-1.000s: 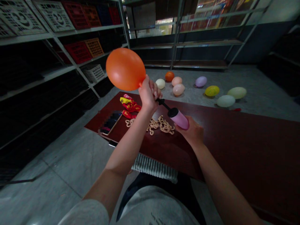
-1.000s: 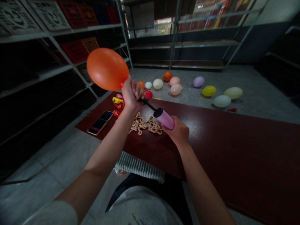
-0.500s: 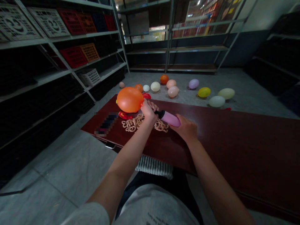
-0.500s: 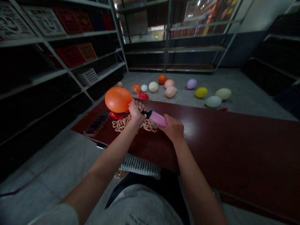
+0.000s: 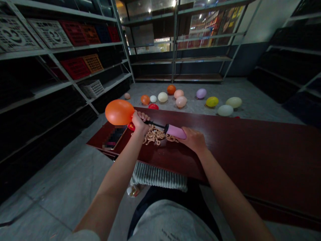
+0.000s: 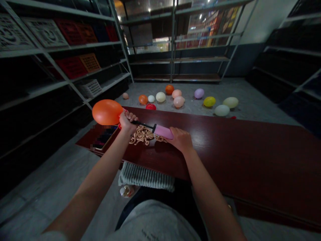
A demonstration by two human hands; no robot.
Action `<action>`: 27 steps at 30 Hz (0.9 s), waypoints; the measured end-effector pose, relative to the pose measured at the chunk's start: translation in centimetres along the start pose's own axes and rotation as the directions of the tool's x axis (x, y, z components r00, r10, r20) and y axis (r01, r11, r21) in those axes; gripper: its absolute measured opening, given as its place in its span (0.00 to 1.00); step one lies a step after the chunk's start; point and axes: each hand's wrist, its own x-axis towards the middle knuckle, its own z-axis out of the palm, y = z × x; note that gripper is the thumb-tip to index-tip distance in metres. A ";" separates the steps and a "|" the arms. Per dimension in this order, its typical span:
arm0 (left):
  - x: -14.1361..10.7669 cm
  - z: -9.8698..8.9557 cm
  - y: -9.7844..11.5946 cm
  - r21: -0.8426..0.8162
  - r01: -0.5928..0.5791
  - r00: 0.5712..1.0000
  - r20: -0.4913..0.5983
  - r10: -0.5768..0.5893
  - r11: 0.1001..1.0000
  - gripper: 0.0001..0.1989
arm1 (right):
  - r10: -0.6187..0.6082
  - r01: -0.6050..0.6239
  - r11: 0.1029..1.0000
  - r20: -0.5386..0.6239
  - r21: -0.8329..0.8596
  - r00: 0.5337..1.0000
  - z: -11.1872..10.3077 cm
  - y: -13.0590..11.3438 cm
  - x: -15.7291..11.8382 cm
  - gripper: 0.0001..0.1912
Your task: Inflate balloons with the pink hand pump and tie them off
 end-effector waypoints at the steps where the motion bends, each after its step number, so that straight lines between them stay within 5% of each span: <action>1: 0.2 -0.2 0.7 0.008 -0.001 1.000 0.008 0.001 1.000 0.21 | -0.002 0.002 1.000 0.009 0.001 1.000 0.1 0.0 0.0 0.23; 6: -0.1 0.3 4.9 0.028 -0.129 0.984 0.125 0.124 0.991 0.23 | 0.011 -0.013 0.996 0.016 0.086 1.000 0.5 -0.4 0.4 0.25; 11: -2.7 4.3 7.0 0.071 -0.208 0.956 0.226 0.188 0.975 0.26 | 0.090 -0.086 0.960 -0.001 0.267 0.996 0.9 -0.6 0.9 0.27; 16: -3.6 8.4 4.8 0.058 -0.162 0.967 0.211 0.146 0.985 0.26 | 0.279 -0.247 0.913 -0.056 0.325 0.959 0.9 0.1 0.9 0.36; 20: -3.0 10.7 2.3 0.055 -0.123 0.967 0.229 0.107 0.991 0.25 | 0.343 -0.294 0.877 -0.067 0.379 0.937 0.8 0.6 1.0 0.32; 27: -4.2 11.6 -4.3 0.184 -0.088 0.950 0.311 0.027 0.979 0.28 | 0.419 -0.347 0.849 -0.106 0.399 0.902 1.1 0.8 1.1 0.25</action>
